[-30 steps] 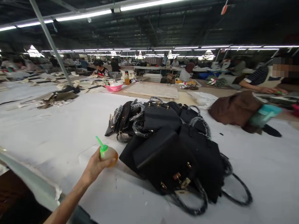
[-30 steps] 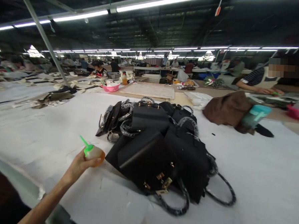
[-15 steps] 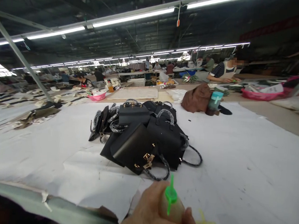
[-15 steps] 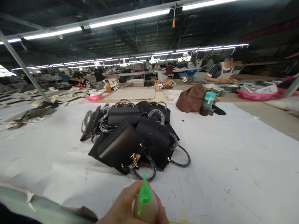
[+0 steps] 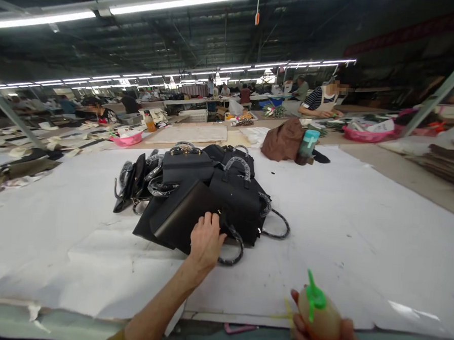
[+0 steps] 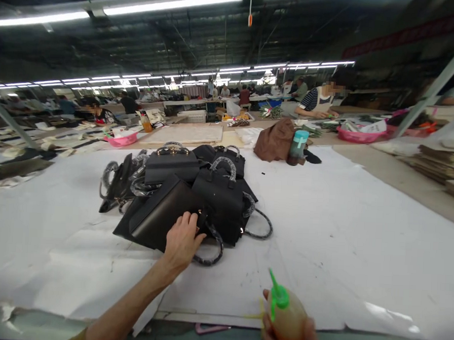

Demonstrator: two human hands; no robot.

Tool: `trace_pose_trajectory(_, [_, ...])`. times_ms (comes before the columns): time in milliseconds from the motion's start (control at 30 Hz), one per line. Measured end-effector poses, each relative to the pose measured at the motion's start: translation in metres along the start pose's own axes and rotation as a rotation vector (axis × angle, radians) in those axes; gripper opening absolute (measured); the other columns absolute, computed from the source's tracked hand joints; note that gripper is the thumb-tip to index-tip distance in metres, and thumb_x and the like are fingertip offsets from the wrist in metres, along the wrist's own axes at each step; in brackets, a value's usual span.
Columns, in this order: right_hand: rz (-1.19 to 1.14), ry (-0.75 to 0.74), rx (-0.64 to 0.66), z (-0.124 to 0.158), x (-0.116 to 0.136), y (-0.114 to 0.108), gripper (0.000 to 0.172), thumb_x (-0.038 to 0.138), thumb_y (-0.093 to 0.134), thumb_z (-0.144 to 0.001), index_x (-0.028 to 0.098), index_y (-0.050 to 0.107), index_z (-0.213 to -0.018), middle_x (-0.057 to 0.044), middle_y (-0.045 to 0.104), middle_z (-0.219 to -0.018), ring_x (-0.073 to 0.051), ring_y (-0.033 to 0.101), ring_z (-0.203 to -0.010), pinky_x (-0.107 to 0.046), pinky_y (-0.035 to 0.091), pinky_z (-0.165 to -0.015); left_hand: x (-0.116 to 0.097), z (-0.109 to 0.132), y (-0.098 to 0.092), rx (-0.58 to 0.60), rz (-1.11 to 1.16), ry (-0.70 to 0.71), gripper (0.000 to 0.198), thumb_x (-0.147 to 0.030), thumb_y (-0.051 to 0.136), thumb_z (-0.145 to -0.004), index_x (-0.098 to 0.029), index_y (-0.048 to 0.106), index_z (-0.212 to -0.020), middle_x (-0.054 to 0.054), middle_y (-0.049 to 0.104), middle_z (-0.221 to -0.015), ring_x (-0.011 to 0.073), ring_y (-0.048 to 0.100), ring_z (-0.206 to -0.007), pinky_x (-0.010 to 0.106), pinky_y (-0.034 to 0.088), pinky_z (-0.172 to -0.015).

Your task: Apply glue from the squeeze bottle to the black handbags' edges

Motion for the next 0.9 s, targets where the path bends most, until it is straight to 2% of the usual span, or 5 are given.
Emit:
trace_pose_trajectory(233, [-0.008, 0.036, 0.037, 0.013, -0.004, 0.028, 0.051, 0.057, 0.057, -0.076, 0.018, 0.054, -0.109, -0.012, 0.063, -0.1, -0.015, 0.054, -0.071, -0.026, 0.039, -0.056, -0.002, 0.002, 0.005, 0.003, -0.013, 0.021, 0.015, -0.014, 0.037, -0.086, -0.016, 0.051, -0.09, 0.008, 0.055, -0.097, 0.0229, 0.054, -0.091, 0.03, 0.041, -0.064])
trace_pose_trajectory(533, [0.051, -0.025, 0.037, 0.009, -0.004, 0.017, 0.051, 0.054, 0.058, -0.077, 0.016, 0.053, -0.111, -0.01, 0.062, -0.097, -0.018, 0.055, -0.074, -0.029, 0.039, -0.058, 0.017, 0.01, -0.016, -0.022, 0.225, 0.033, 0.012, -0.017, 0.039, -0.086, -0.02, 0.051, -0.088, 0.002, 0.056, -0.091, 0.017, 0.057, -0.08, 0.026, 0.041, -0.064])
trace_pose_trajectory(733, [0.048, 0.018, 0.085, 0.013, -0.006, 0.032, 0.046, 0.053, 0.055, -0.079, 0.018, 0.056, -0.109, -0.009, 0.062, -0.098, -0.013, 0.051, -0.066, -0.023, 0.035, -0.05, -0.004, 0.033, -0.025, -0.104, 0.382, 0.189, 0.03, -0.021, 0.052, -0.079, -0.018, 0.053, -0.11, 0.01, 0.054, -0.117, 0.0278, 0.047, -0.109, 0.043, 0.038, -0.094])
trace_pose_trajectory(800, [0.024, 0.073, 0.106, 0.015, -0.009, 0.04, 0.046, 0.054, 0.053, -0.081, 0.017, 0.057, -0.108, -0.01, 0.063, -0.099, -0.01, 0.048, -0.06, -0.021, 0.032, -0.047, -0.024, 0.045, -0.026, 0.034, 0.611, 0.304, 0.043, -0.022, 0.058, -0.075, -0.018, 0.051, -0.117, 0.01, 0.048, -0.128, 0.0273, 0.04, -0.12, 0.042, 0.031, -0.104])
trace_pose_trajectory(900, [0.015, 0.21, 0.14, 0.017, -0.018, 0.05, 0.052, 0.059, 0.05, -0.08, 0.013, 0.059, -0.102, -0.009, 0.064, -0.086, -0.007, 0.044, -0.05, -0.019, 0.03, -0.043, -0.054, 0.062, -0.024, 0.497, 0.976, 0.322, 0.069, -0.024, 0.069, -0.065, -0.021, 0.043, -0.129, 0.008, 0.045, -0.133, 0.026, 0.04, -0.121, 0.039, 0.03, -0.105])
Point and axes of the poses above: each hand's wrist, its own z-axis away from the middle knuckle, its own y-axis out of the palm, x = y × z, the point moved 3 cm from there along -z, towards the middle knuckle
